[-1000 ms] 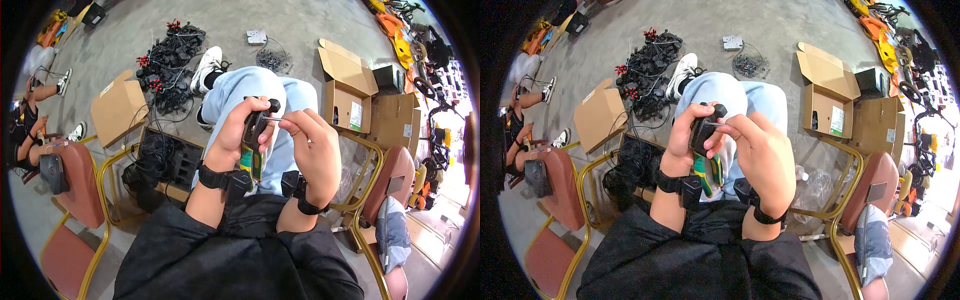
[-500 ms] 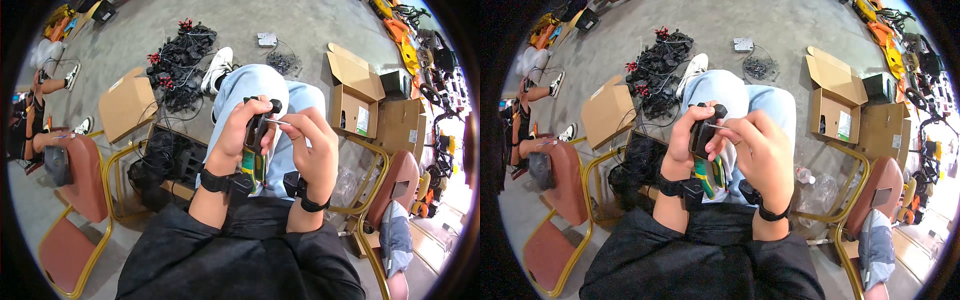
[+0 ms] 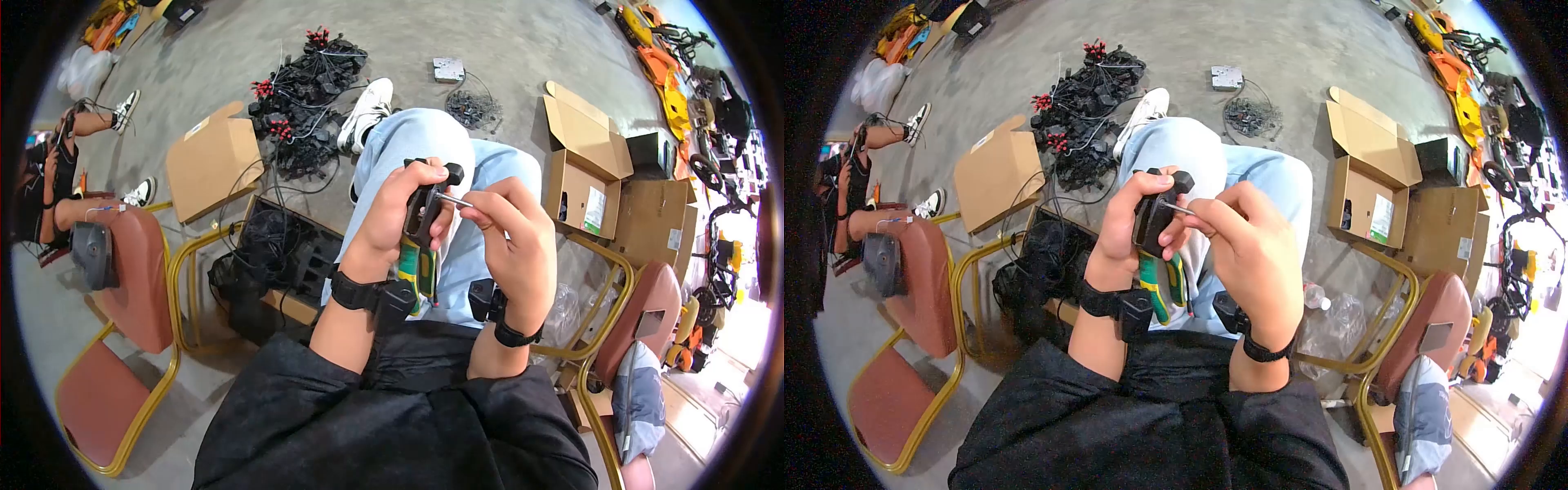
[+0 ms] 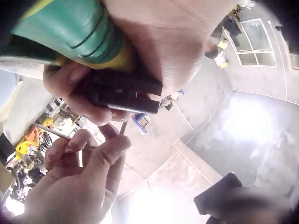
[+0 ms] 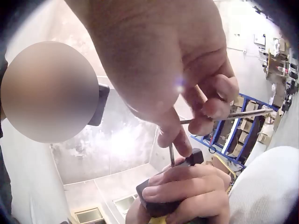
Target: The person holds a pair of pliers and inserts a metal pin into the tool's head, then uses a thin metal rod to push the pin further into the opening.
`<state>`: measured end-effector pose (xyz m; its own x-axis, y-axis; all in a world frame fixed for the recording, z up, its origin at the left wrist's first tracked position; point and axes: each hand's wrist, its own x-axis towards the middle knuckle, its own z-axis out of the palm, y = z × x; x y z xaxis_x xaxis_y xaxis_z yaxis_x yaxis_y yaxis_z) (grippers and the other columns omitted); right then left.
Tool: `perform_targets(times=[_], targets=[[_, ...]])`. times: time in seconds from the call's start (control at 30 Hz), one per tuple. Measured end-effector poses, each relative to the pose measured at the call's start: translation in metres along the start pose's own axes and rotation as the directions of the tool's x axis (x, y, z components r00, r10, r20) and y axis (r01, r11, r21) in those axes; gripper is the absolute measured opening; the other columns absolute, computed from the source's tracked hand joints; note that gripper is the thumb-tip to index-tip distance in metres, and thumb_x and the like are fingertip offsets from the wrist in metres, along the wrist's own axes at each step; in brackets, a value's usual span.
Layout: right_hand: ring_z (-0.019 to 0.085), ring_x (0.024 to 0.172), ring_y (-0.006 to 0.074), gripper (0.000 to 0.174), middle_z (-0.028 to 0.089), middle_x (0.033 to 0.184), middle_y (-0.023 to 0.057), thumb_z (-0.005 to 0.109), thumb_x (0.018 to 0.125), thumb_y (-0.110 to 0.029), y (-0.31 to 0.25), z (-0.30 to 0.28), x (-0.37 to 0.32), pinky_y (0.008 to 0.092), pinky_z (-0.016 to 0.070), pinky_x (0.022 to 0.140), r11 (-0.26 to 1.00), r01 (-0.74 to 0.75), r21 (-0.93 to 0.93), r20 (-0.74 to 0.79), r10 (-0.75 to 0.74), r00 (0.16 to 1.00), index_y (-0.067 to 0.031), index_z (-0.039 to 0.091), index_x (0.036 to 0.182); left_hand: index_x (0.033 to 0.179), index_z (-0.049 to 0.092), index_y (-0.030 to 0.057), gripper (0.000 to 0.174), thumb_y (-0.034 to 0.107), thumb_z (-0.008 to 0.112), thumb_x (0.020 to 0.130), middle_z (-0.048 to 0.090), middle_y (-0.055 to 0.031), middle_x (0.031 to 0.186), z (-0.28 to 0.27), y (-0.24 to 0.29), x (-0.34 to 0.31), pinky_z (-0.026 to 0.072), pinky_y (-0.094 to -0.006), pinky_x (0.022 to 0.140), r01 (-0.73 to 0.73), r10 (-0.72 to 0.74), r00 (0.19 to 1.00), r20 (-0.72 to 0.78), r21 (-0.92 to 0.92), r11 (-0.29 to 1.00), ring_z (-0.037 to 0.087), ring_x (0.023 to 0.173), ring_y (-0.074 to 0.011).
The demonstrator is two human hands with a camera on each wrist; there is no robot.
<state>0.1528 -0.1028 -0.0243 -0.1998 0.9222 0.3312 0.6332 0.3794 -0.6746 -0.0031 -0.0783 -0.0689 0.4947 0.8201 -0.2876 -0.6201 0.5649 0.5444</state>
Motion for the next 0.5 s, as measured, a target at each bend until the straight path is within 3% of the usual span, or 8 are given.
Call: perform_targets(times=[0.13,0.27,0.33,0.5], targets=[[0.055,0.067,0.0192,0.020,0.055,0.081,0.0052,0.069,0.071,-0.002,0.000,0.000,0.003,0.0314,0.0448,0.058,0.988,0.125,-0.089,-0.050,-0.130,0.990,-0.0088,0.069,0.090,0.079,0.049,0.0042,0.026,0.029,0.048,0.087,0.048,-0.0086,0.049,0.001,-0.002,0.001,0.0405,-0.0273,0.036,-0.016,0.016,1.000,-0.015,0.004,1.000,0.046,0.037,-0.0172],[0.056,0.062,0.0216,0.014,0.057,0.076,0.0059,0.068,0.076,-0.005,-0.003,0.003,0.004,0.0317,0.0449,0.055,0.981,0.167,-0.099,-0.107,-0.177,0.978,-0.0096,0.068,0.089,0.076,0.049,0.0056,0.025,0.028,0.049,0.087,0.051,-0.0100,0.050,0.001,-0.002,0.001,0.0413,-0.0272,0.038,-0.008,0.006,1.000,-0.029,-0.047,0.999,0.050,0.038,-0.0185],[0.057,0.056,0.0248,0.006,0.058,0.068,0.0067,0.064,0.082,-0.010,-0.011,0.000,-0.001,0.0327,0.0443,0.050,0.983,-0.181,0.039,0.012,0.181,0.983,-0.0105,0.068,0.087,0.076,0.049,0.0054,0.025,0.028,0.049,0.087,0.050,-0.0098,0.050,-0.001,0.000,0.002,0.0410,-0.0272,0.038,0.004,-0.004,1.000,0.001,-0.046,0.999,0.050,0.038,-0.0186],[0.057,0.053,0.0265,0.006,0.057,0.063,0.0069,0.062,0.086,-0.014,-0.011,-0.002,0.000,0.0338,0.0437,0.048,0.993,-0.117,0.000,0.000,0.117,0.993,-0.0113,0.068,0.087,0.076,0.049,0.0050,0.025,0.027,0.050,0.087,0.048,-0.0086,0.050,-0.001,0.002,0.000,0.0405,-0.0272,0.037,0.002,0.000,1.000,0.027,-0.079,0.997,0.048,0.037,-0.0182]])
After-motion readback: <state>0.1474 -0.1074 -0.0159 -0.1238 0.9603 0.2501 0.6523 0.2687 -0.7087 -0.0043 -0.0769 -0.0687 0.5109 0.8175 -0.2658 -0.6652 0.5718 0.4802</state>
